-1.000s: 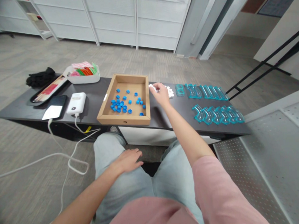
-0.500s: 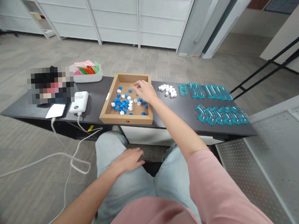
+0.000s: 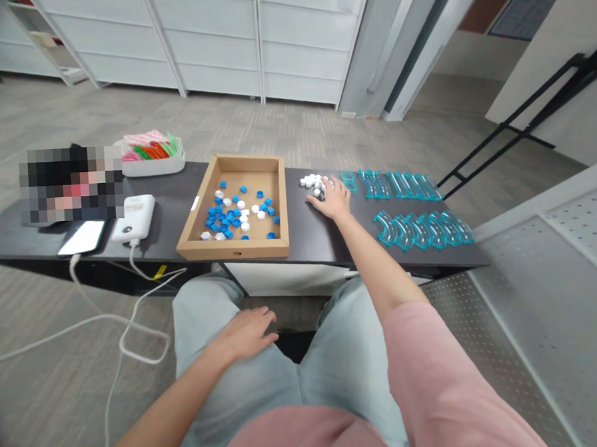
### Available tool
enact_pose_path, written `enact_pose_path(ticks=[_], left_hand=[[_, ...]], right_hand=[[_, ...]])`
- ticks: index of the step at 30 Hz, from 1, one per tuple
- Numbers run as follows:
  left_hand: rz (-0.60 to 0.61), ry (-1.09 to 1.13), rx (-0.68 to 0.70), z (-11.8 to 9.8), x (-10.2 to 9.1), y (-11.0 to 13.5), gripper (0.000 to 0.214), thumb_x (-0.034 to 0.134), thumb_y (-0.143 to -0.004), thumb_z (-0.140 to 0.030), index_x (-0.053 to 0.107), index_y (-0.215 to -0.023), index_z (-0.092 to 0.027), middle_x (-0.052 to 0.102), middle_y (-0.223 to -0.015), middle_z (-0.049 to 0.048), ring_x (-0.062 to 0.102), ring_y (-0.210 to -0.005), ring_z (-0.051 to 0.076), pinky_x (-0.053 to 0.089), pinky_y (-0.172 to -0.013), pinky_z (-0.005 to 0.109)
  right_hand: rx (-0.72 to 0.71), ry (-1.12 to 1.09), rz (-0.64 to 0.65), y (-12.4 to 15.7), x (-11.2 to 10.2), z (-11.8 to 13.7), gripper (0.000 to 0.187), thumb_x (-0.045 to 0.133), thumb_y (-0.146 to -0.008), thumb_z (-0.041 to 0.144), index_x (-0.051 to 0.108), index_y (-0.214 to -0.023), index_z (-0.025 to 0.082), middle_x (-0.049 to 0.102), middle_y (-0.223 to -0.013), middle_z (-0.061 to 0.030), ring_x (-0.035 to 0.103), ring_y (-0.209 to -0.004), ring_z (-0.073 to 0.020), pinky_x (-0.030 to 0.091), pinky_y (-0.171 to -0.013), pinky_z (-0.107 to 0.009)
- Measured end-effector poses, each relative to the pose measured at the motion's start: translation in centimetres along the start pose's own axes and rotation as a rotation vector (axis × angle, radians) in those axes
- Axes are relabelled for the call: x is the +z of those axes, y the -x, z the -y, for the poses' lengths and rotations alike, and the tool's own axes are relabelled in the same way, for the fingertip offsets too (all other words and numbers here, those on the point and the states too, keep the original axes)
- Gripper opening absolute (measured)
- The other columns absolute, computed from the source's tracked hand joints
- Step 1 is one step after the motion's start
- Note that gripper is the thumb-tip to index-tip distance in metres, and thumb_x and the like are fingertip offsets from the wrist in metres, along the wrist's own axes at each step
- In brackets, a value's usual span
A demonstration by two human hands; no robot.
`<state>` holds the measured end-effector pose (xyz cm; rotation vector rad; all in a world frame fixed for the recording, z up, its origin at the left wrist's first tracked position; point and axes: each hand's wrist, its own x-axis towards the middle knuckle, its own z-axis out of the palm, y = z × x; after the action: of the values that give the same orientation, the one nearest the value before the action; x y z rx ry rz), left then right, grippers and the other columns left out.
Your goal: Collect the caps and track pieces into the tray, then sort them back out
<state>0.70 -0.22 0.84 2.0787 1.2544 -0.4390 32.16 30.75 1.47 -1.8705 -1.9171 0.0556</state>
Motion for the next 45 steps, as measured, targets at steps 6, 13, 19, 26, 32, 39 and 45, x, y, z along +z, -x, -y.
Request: enact_pose_path(ticks=[6, 13, 19, 26, 32, 39, 45], left_hand=[[0.026, 0.005, -0.008, -0.2, -0.3, 0.0, 0.032, 0.061, -0.107, -0.047, 0.075, -0.130, -0.030, 0.077, -0.149, 0.0152, 0.073, -0.140, 0.040, 0.055, -0.120, 0.050], [0.020, 0.008, 0.004, 0.0, 0.0, -0.1, 0.031, 0.061, -0.106, -0.047, 0.076, -0.130, -0.032, 0.078, -0.147, 0.0148, 0.074, -0.140, 0.041, 0.056, -0.121, 0.053], [0.014, -0.013, 0.012, -0.1, -0.2, 0.0, 0.033, 0.060, -0.107, -0.047, 0.076, -0.129, -0.028, 0.078, -0.146, 0.0162, 0.075, -0.139, 0.041, 0.056, -0.120, 0.052], [0.029, -0.040, 0.015, -0.3, -0.4, 0.0, 0.041, 0.060, -0.108, -0.045, 0.076, -0.137, -0.021, 0.076, -0.148, 0.0190, 0.074, -0.141, 0.041, 0.056, -0.121, 0.052], [0.020, -0.050, 0.022, -0.4, -0.3, 0.1, 0.045, 0.059, -0.107, -0.043, 0.075, -0.141, -0.019, 0.076, -0.151, 0.0207, 0.074, -0.142, 0.041, 0.056, -0.122, 0.051], [-0.015, -0.011, 0.014, -0.2, -0.2, 0.1, 0.034, 0.064, -0.105, -0.046, 0.078, -0.133, -0.031, 0.078, -0.149, 0.0159, 0.075, -0.138, 0.040, 0.057, -0.118, 0.050], [-0.023, -0.020, 0.028, -0.1, 0.0, 0.0, 0.037, 0.062, -0.107, -0.045, 0.077, -0.137, -0.027, 0.077, -0.151, 0.0186, 0.075, -0.139, 0.041, 0.057, -0.118, 0.050]], right_hand=[[0.010, 0.042, 0.100, -2.3, 0.8, 0.7, 0.096, 0.080, -0.096, 0.078, 0.062, -0.174, 0.024, 0.048, -0.187, -0.0240, 0.043, -0.169, -0.0520, 0.036, -0.136, -0.073], [-0.090, -0.017, 0.029, -1.9, 0.7, 0.8, 0.054, 0.075, -0.103, 0.054, 0.075, -0.147, 0.022, 0.067, -0.154, -0.0251, 0.060, -0.144, -0.0482, 0.049, -0.124, -0.067], [-0.121, -0.045, 0.013, -0.5, 0.0, 1.6, 0.035, 0.078, -0.097, 0.046, 0.077, -0.125, 0.024, 0.071, -0.140, -0.0217, 0.064, -0.130, -0.0452, 0.054, -0.119, -0.063], [-0.203, -0.078, 0.041, 3.0, -0.7, 2.4, 0.028, 0.078, -0.097, 0.043, 0.085, -0.120, 0.028, 0.072, -0.139, -0.0167, 0.067, -0.127, -0.0411, 0.057, -0.117, -0.060], [-0.167, -0.161, 0.032, 4.1, -1.3, 2.9, 0.019, 0.079, -0.096, 0.041, 0.084, -0.106, 0.026, 0.074, -0.130, -0.0147, 0.074, -0.119, -0.0354, 0.061, -0.113, -0.051], [-0.074, -0.264, -0.057, 3.3, -1.7, 2.6, 0.017, 0.078, -0.095, 0.043, 0.078, -0.093, 0.026, 0.077, -0.117, -0.0148, 0.075, -0.110, -0.0346, 0.061, -0.111, -0.052], [-0.045, -0.329, -0.126, 2.9, -2.0, 2.9, 0.019, 0.079, -0.094, 0.045, 0.075, -0.090, 0.026, 0.079, -0.113, -0.0146, 0.075, -0.106, -0.0336, 0.062, -0.110, -0.052]])
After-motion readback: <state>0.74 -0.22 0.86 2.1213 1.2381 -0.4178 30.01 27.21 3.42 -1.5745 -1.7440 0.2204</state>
